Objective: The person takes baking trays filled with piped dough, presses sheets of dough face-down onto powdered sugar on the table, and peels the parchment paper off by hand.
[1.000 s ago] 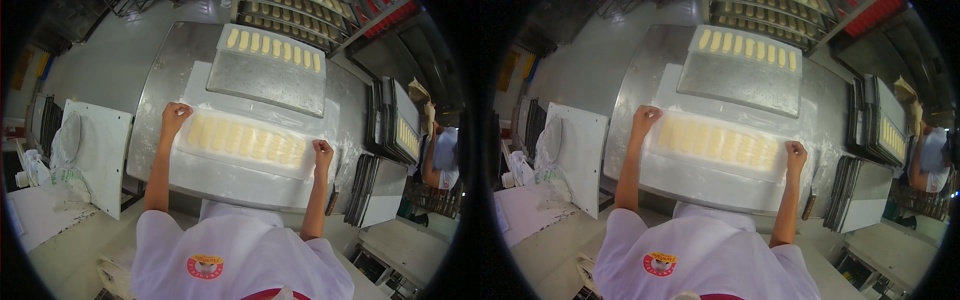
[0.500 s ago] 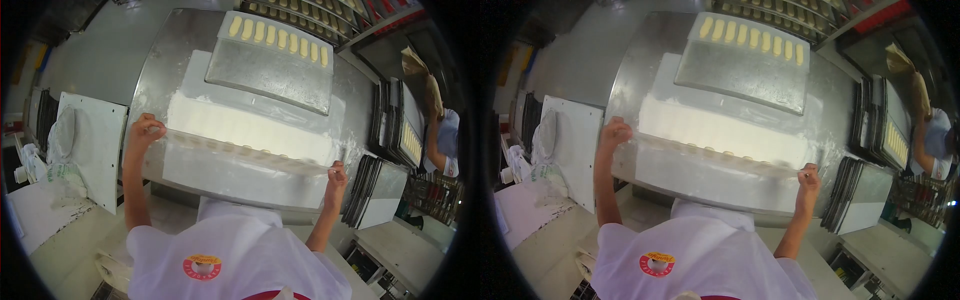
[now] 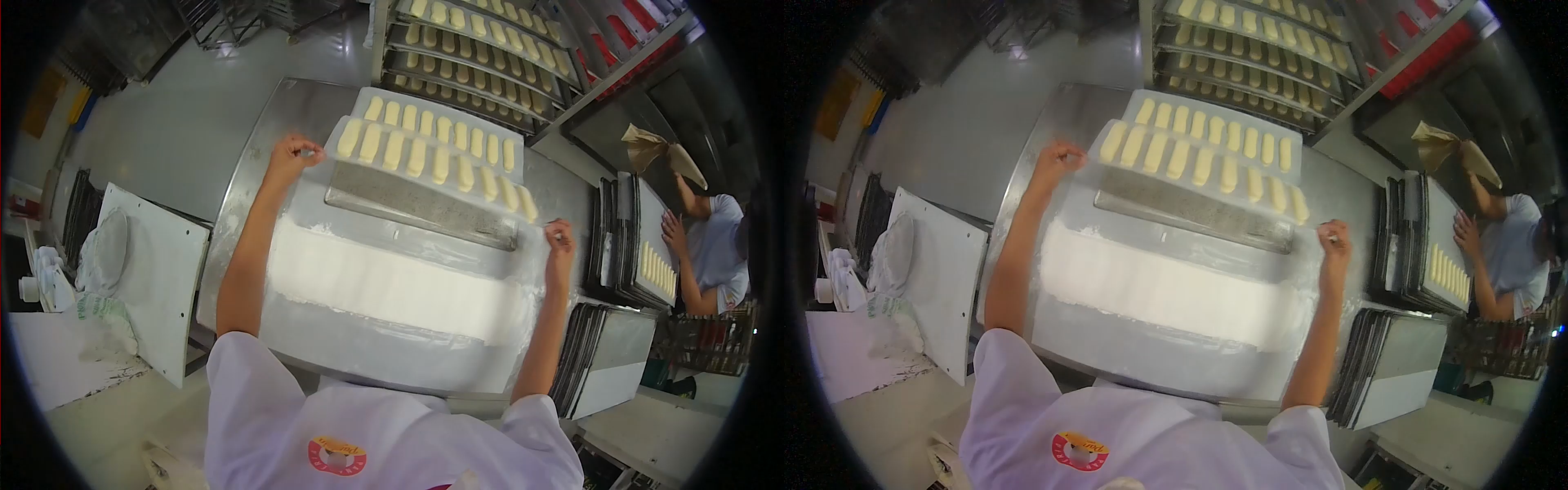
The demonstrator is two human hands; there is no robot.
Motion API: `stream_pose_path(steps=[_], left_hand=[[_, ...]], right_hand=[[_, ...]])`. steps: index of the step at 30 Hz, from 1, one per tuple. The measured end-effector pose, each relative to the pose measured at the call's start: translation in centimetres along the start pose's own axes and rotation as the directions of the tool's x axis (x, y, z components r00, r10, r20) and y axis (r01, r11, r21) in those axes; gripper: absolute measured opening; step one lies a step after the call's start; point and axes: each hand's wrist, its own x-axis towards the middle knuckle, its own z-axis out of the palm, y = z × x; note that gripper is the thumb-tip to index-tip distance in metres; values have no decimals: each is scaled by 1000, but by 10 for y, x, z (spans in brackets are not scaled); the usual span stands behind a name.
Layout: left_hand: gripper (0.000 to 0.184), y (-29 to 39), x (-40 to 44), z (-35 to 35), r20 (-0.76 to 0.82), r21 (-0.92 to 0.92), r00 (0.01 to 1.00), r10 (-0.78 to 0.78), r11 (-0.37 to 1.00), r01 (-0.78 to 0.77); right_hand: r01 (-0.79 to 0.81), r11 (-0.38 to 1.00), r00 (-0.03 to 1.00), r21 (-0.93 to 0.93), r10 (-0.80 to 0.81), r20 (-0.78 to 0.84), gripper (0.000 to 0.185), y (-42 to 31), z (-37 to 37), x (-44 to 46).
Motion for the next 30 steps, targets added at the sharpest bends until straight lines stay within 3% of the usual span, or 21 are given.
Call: stream_pose_path(steps=[2,3,5,9,11,15,17,18,20,21,23,24,26,30], left_hand=[[13,-49,5,13,23,44,1000,-11,999,10],[13,-64,2,21,18,43,1000,-12,999,11],[11,-86,-17,29,1,307,1000,9,952,-9],[9,-68,-50,44,-106,469,990,-90,874,129],[9,-64,-50,51,-164,513,983,-85,843,159],[12,-72,-47,55,-205,501,972,-118,840,208],[19,-81,-37,48,-172,372,946,-276,871,321],[19,-81,-35,42,-175,370,949,-264,875,312],[24,-77,-30,32,199,-44,895,-400,908,416],[24,-55,-30,29,203,-44,900,-385,915,401],[25,-12,-39,21,223,-295,919,-327,876,383],[25,2,-42,20,231,-295,921,-315,879,375],[24,22,-50,18,94,-348,947,-307,881,320],[26,60,-73,-2,147,-324,955,-257,900,292]], right_hand=[[-123,992,990,-21,124,64,6,38,9,-5],[-37,987,990,-158,58,129,5,66,10,-8],[-164,950,971,-264,204,129,10,91,20,-25],[-72,943,996,-325,86,28,17,75,30,-42],[-319,828,947,-460,300,-116,14,56,35,-36],[-444,789,891,-425,438,-119,19,78,20,-21],[-608,783,772,-133,622,132,20,77,10,-13],[-599,790,780,-128,612,130,20,73,7,-14],[-665,738,740,117,628,241,22,59,0,-13],[-655,745,750,127,620,232,22,49,1,-12],[-646,698,764,309,591,259,27,32,0,-16],[-638,702,770,316,588,247,27,25,-3,-16],[-615,686,787,388,565,248,28,12,-9,-14],[-583,670,805,460,552,216,29,-29,-34,-25]])
